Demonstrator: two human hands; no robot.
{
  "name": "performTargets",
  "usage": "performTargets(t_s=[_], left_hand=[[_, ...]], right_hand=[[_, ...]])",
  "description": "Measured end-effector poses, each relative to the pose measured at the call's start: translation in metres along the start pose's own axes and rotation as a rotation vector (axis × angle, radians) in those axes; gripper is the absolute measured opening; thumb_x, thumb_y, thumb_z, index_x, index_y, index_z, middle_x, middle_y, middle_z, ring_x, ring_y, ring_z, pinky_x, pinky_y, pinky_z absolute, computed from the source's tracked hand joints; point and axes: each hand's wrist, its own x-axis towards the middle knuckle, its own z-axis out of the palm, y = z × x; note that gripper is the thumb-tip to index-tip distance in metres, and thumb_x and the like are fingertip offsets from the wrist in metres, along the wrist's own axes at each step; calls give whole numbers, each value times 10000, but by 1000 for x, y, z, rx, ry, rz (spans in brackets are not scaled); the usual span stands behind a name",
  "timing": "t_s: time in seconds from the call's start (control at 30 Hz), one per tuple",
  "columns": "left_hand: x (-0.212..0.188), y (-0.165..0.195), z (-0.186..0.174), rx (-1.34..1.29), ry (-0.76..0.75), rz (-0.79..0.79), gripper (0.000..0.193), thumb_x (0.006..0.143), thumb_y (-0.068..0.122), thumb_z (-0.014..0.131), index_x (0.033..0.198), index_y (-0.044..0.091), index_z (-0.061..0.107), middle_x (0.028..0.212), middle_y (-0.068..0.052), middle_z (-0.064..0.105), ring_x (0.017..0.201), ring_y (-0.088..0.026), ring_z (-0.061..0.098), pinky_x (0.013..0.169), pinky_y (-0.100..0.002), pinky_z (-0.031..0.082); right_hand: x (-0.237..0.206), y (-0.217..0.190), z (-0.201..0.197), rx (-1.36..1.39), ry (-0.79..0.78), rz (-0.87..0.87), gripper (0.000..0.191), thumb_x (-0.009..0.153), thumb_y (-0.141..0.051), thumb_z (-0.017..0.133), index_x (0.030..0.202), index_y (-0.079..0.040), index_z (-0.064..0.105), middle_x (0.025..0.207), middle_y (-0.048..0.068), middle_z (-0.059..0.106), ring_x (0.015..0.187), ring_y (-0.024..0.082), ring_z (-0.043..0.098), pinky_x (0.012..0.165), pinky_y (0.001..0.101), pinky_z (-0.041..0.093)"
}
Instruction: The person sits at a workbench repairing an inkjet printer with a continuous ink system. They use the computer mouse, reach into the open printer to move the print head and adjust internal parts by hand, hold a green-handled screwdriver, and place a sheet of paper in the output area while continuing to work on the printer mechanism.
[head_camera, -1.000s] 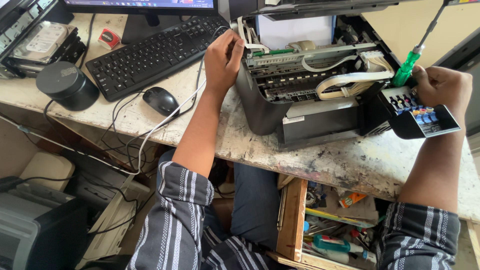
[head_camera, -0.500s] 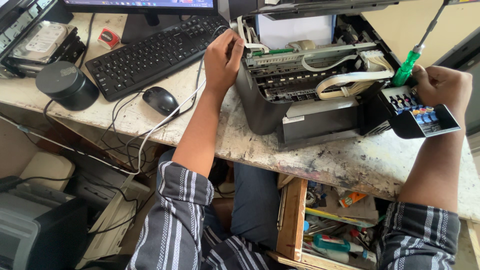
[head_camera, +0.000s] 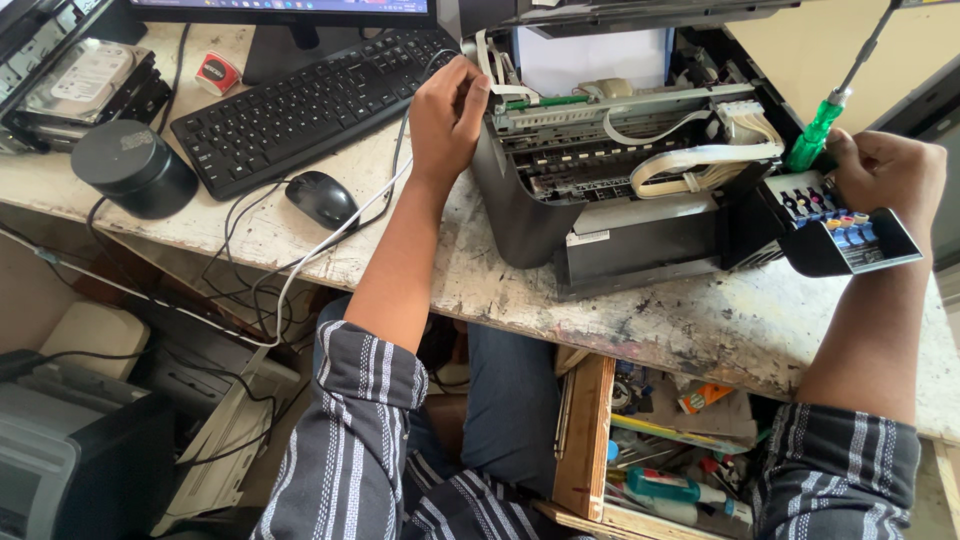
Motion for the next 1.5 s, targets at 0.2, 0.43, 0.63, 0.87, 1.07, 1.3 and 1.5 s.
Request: performTargets(t_s=[0.2,0.43,0.63,0.87,1.07,1.3,1.5], left_hand=[[-1,1,0,-12,-3,-20,271,1027,232,611,855,26,578,704,-65,519,618,-165,483,584,-328,368],[0,-1,0,0,8,-3,284,1030,252,609,859,26,585,707,-66,530,622,-165,496,588,-325,382],[-1,-2,0,-3,6,-9,290,1034,257,608,859,27,588,703,-65,535,622,-162,497,589,-325,376],[0,-3,1,-7,3,-16,271,1025,238,610,860,25,589,698,-65,533,616,-162,496,588,-321,376],[0,-1,1,0,6,-10,265,1024,235,611,864,25,589,710,-73,531,623,-170,496,591,-325,381],[-1,-2,1,-14,6,-12,263,1039,239,589,883,27,596,707,-78,531,628,-174,503,601,-324,392],[4,-27,-7,-61,216,-32,234,1065,192,541,892,38,574,742,-41,542,684,-134,499,629,-327,405]], right_hand=[[2,-25,-11,5,15,-15,314,1130,-198,795,903,16,759,635,118,604,534,177,566,563,323,434],[3,-18,-8,52,12,15,342,1149,-216,816,902,12,756,631,110,600,550,175,545,558,316,422],[3,-18,-9,20,9,10,361,1158,-217,816,890,17,753,603,112,567,535,176,513,548,329,404],[4,-30,-14,36,10,16,328,1124,-194,790,881,22,741,597,110,554,534,172,504,543,326,390],[4,-27,-13,15,14,12,366,1141,-206,801,866,27,736,590,112,550,530,173,501,537,326,388],[0,-5,-4,7,-5,-7,303,1095,-211,719,889,10,746,615,82,573,520,131,520,550,285,400],[-2,-1,1,55,-31,32,300,1076,-197,691,872,20,724,631,78,588,528,114,536,556,285,403]])
